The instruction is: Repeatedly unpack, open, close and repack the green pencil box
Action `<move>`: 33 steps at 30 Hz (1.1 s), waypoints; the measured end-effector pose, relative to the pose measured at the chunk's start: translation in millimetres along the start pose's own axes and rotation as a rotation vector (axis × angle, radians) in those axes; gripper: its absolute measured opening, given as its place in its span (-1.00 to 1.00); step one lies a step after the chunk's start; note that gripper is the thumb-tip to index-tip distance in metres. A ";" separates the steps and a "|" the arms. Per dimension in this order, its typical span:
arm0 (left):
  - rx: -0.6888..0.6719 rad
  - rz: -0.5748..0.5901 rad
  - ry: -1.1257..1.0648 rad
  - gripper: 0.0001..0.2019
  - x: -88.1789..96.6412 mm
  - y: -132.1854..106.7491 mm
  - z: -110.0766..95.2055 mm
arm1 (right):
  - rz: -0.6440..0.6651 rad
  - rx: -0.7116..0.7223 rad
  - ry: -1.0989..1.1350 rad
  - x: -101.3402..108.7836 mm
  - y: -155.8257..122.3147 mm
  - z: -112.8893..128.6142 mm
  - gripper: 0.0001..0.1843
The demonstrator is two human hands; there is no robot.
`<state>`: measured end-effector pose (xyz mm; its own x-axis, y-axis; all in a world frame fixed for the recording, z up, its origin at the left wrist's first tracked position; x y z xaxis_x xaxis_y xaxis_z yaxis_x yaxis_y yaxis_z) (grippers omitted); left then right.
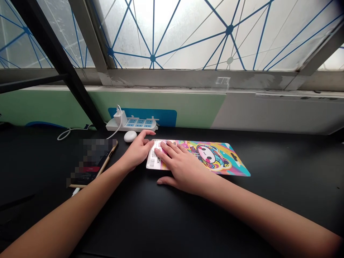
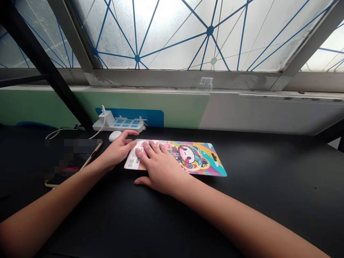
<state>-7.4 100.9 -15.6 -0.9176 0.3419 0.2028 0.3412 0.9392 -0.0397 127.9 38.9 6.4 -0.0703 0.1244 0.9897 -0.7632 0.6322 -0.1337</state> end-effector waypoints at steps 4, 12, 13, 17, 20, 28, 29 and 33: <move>0.013 -0.003 -0.012 -0.67 -0.1 0.3 1.6 | 0.020 0.017 0.017 -0.4 -2.8 -4.2 0.03; 0.069 -0.029 -0.043 -0.74 1.6 3.0 6.9 | 0.077 0.046 0.122 -0.8 -14.5 -17.5 0.07; 0.074 -0.032 -0.039 -0.75 1.5 2.9 6.9 | 0.071 0.047 0.130 -1.5 -17.7 -20.7 0.07; 0.087 -0.034 -0.004 -0.77 0.5 2.3 5.3 | 0.037 0.039 0.149 -4.7 -37.3 -37.9 0.03; 0.084 -0.031 0.040 -0.79 1.1 2.2 3.2 | 0.041 -0.007 0.138 -8.1 -56.8 -53.6 0.00; 0.022 -0.102 0.268 -0.83 26.3 2.1 -5.0 | 0.013 -0.100 0.095 -20.1 -110.4 -95.9 -0.12; 0.017 -0.110 0.306 -0.84 30.2 1.8 -6.5 | -0.009 -0.102 0.091 -20.3 -114.6 -100.4 -0.17; 0.012 -0.117 0.449 -0.88 44.4 1.6 -10.5 | -0.079 -0.093 0.082 -18.7 -124.4 -113.5 -0.32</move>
Point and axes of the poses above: each hand's wrist, its own y-axis towards the middle knuckle, its own x-axis out of the back of the hand, z = x × y, the point moved 8 cm from there along y, towards the middle knuckle, and after that the axes turned 15 degrees about z, right-handed, at the moved point
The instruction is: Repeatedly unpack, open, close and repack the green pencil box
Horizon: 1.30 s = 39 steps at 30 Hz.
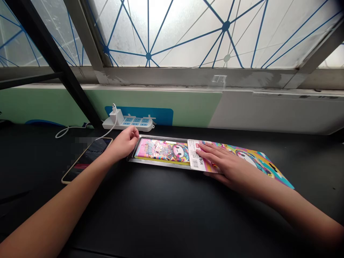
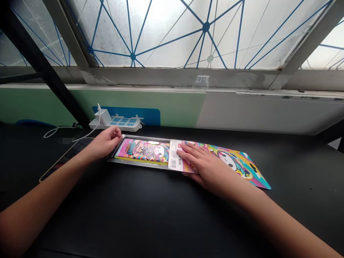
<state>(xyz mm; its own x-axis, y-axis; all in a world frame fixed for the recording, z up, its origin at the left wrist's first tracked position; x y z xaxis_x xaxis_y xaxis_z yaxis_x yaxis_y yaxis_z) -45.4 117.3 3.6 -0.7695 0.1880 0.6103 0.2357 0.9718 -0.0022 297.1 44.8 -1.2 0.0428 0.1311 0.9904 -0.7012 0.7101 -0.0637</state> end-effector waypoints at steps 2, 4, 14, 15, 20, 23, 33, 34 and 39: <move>0.006 -0.004 0.058 -0.90 6.2 1.3 3.5 | 0.005 -0.007 -0.004 -0.1 -3.0 -6.6 -0.33; 0.017 -0.021 0.110 -0.92 11.9 2.6 7.7 | 0.033 -0.042 -0.012 -2.0 -6.7 -14.7 -0.31; 0.063 -0.039 0.188 -0.93 16.9 4.9 14.7 | 0.035 -0.105 -0.030 12.1 -20.6 -39.8 -0.33; 0.069 -0.039 0.173 -0.92 16.7 4.7 14.6 | 0.034 -0.124 -0.034 14.9 -24.2 -46.9 -0.31; 0.126 -0.031 0.034 -0.89 7.8 2.1 12.6 | -0.075 -0.230 -0.114 36.9 -37.8 -58.1 -0.26; 0.155 -0.018 -0.080 -0.88 -6.3 0.6 11.3 | -0.224 -0.116 -0.255 51.5 -32.1 0.9 -0.27; 0.094 -0.015 -0.104 -0.59 -26.8 2.0 4.6 | -0.327 0.325 -0.311 -23.2 11.8 204.2 -0.51; 0.080 -0.024 -0.080 -0.56 -24.7 1.2 1.9 | -0.244 0.314 -0.254 -29.5 25.1 201.9 -0.43; -0.173 -0.064 0.334 -0.50 -24.5 -11.9 -37.0 | 0.064 0.143 -0.024 -37.0 78.2 169.2 -0.20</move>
Point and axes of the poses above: each hand's wrist, its own y-axis towards the middle knuckle, its own x-axis out of the back of the hand, z = x × y, the point moved 8 cm from there along y, towards the middle knuckle, and after that the axes turned 15 degrees about z, right-handed, at the moved point
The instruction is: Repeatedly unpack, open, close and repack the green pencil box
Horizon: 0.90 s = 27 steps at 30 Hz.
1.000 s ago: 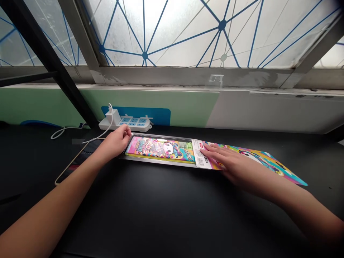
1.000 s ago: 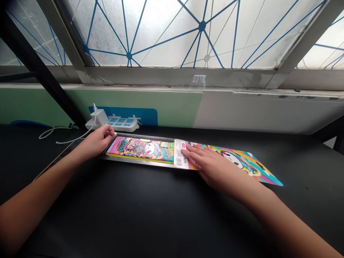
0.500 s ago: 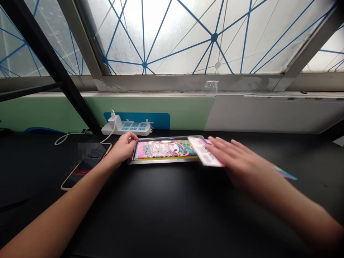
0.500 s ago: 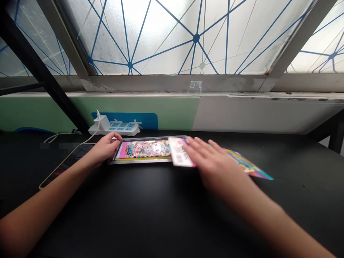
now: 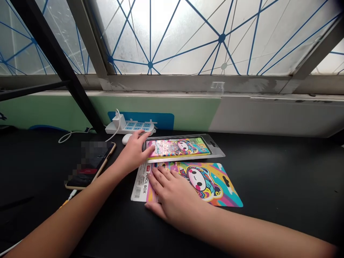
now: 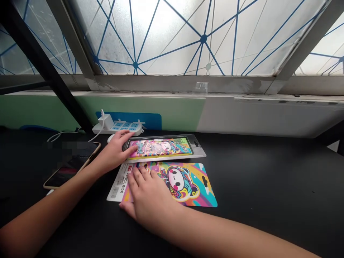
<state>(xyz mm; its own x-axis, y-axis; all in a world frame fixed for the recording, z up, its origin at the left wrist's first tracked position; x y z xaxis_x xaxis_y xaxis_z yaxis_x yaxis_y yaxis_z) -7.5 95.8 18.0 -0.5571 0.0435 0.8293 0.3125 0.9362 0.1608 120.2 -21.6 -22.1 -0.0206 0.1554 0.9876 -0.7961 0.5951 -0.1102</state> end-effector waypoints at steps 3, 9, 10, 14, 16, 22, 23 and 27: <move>-0.159 0.085 0.288 -0.63 -14.7 -11.7 -35.1 | 0.019 -0.004 0.098 1.2 2.3 -11.0 -0.25; -0.239 0.326 0.464 -0.49 -47.3 -24.4 -61.6 | 0.004 0.064 0.250 8.9 -2.8 -18.7 -0.38; -0.251 0.362 0.469 -0.50 -48.9 -23.4 -58.8 | 0.006 0.085 0.245 10.6 -1.7 -20.0 -0.35; -0.311 0.459 0.460 -0.39 -47.5 -17.7 -42.3 | 0.020 0.191 0.160 11.5 2.8 -24.7 -0.27; -0.305 0.474 0.455 -0.36 -45.6 -15.3 -35.9 | -0.008 0.228 0.107 11.0 3.2 -26.7 -0.29; -0.295 0.469 0.465 -0.35 -45.7 -14.6 -36.9 | -0.112 0.303 -0.034 13.0 2.8 -23.8 -0.38; -0.298 0.462 0.464 -0.35 -45.3 -14.9 -38.2 | -0.130 0.300 -0.046 14.3 3.4 -24.8 -0.41; -0.302 0.445 0.456 -0.41 -43.5 -15.9 -42.9 | -0.200 0.301 -0.067 18.1 4.5 -29.1 -0.49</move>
Point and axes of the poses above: each hand's wrist, its own y-axis towards the middle knuckle, its own x-axis out of the back of the hand, z = x × y, the point moved 8 cm from there along y, towards the middle knuckle, and after that the axes turned 15 degrees about z, right-handed, at the moved point
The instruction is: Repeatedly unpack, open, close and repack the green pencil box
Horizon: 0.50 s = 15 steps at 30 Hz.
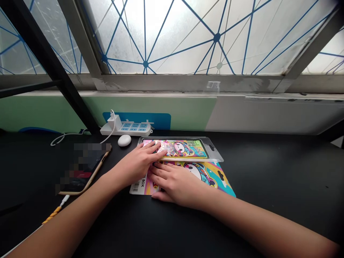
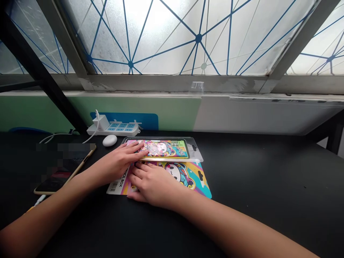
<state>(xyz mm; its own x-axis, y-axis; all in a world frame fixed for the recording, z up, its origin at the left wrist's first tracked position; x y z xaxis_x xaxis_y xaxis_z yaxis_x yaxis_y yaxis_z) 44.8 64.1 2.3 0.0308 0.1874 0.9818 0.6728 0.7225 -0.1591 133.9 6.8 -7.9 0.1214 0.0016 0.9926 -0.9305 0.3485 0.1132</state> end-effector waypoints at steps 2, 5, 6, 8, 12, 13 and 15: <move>0.004 -0.004 -0.010 -0.45 1.2 -0.3 -1.0 | -0.022 0.020 -0.014 1.1 -0.7 2.1 -0.54; 0.005 -0.043 -0.050 -0.53 3.8 -1.0 -0.6 | -0.037 0.036 -0.052 8.4 -3.1 8.9 -0.65; 0.003 -0.064 -0.065 -0.55 4.9 -1.4 0.0 | -0.040 0.035 -0.077 13.8 -4.8 10.1 -0.67; 0.000 -0.105 -0.090 -0.58 6.8 -2.2 2.3 | -0.064 -0.009 -0.135 30.3 -10.9 3.8 -0.64; -0.021 -0.150 -0.110 -0.60 9.3 -3.0 5.7 | -0.134 -0.407 -0.118 67.2 -42.4 -69.6 -0.63; -0.024 -0.155 -0.117 -0.60 9.8 -3.0 6.3 | -0.094 -0.518 -0.055 67.6 -52.9 -95.9 -0.70; -0.028 -0.162 -0.137 -0.60 10.6 -2.9 7.4 | 0.035 -0.668 0.133 56.7 -72.7 -142.8 -0.65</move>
<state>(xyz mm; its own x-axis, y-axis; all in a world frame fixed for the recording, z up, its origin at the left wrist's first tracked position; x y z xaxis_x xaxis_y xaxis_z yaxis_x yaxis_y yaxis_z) 37.7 68.9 12.4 -0.1783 0.1605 0.9708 0.6812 0.7320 0.0041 257.8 115.4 33.9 0.1760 0.1234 0.9766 -0.5269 0.8498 -0.0124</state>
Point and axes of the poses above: each hand's wrist, its own y-axis towards the middle knuckle, its own x-axis out of the back of the hand, z = x × y, the point moved 8 cm from there along y, towards the middle knuckle, and after that the axes turned 15 degrees about z, right-handed, at the moved point
